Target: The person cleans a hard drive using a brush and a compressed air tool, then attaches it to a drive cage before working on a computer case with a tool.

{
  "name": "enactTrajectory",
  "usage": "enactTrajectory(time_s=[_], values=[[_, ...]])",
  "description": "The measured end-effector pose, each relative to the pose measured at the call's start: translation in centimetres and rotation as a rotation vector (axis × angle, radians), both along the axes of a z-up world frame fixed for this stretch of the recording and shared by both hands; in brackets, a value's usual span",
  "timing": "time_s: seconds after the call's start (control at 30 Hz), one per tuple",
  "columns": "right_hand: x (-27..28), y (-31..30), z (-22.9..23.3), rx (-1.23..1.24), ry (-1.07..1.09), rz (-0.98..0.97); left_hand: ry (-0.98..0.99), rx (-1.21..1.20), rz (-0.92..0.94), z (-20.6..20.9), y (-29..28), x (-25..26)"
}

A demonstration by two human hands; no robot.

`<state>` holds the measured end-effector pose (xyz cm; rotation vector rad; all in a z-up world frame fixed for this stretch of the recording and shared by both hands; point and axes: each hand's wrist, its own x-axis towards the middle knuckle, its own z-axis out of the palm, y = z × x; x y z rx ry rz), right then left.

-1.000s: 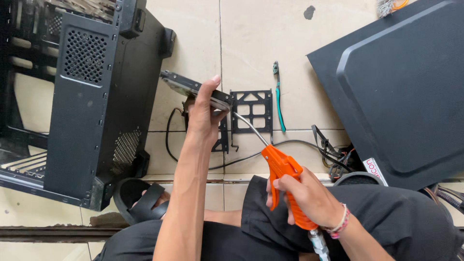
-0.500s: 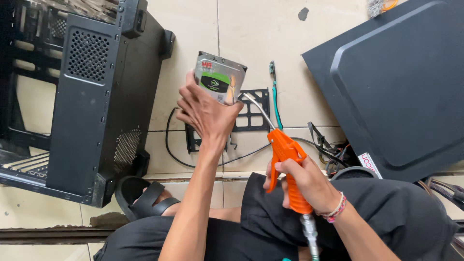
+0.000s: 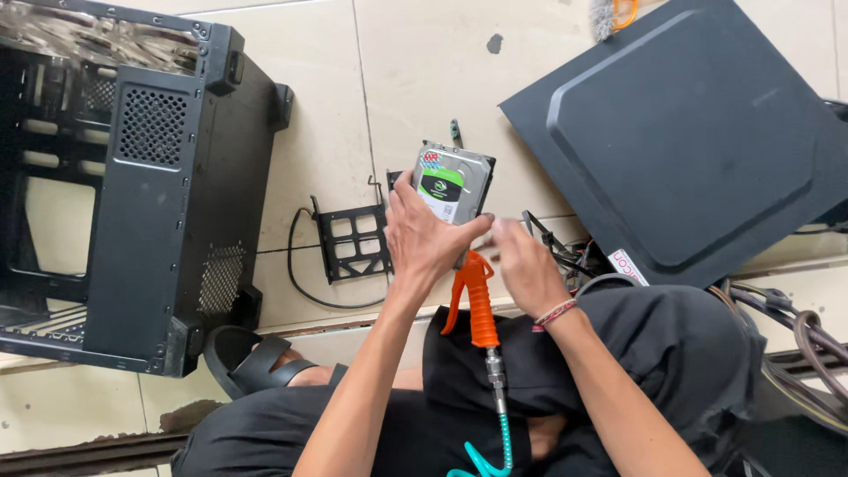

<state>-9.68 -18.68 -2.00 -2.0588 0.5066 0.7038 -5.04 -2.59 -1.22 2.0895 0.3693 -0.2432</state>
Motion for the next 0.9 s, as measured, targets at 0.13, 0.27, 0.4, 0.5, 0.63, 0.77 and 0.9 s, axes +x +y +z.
enactTrajectory(time_s=[0.13, 0.27, 0.4, 0.5, 0.63, 0.77, 0.9], values=[[-1.4, -0.3, 2.5, 0.393, -0.159, -0.217, 0.003, -0.131, -0.040, 2.4, -1.8, -1.8], [-4.5, -2.0, 1.7, 0.600, -0.288, -0.489, -0.047, -0.329, -0.186, 3.5, -2.3, -3.6], [-8.7, -2.5, 5.1, 0.757, -0.430, -0.650, -0.163, -0.366, -0.316, 7.2, -1.5, -7.2], [-13.8, -4.0, 6.7, 0.741, -0.475, -0.692, -0.273, -0.327, -0.419, 9.3, -2.0, -10.9], [-22.1, -4.2, 9.7, 0.710, -0.543, -0.853, -0.285, -0.321, -0.681, 13.6, -2.8, -15.8], [-28.4, -4.9, 11.3, 0.691, -0.566, -0.900, -0.273, -0.357, -0.806, 15.9, -3.6, -19.6], [-32.8, -5.0, 12.9, 0.672, -0.589, -0.889, -0.371, -0.273, -0.786, 16.0, -3.4, -23.0]])
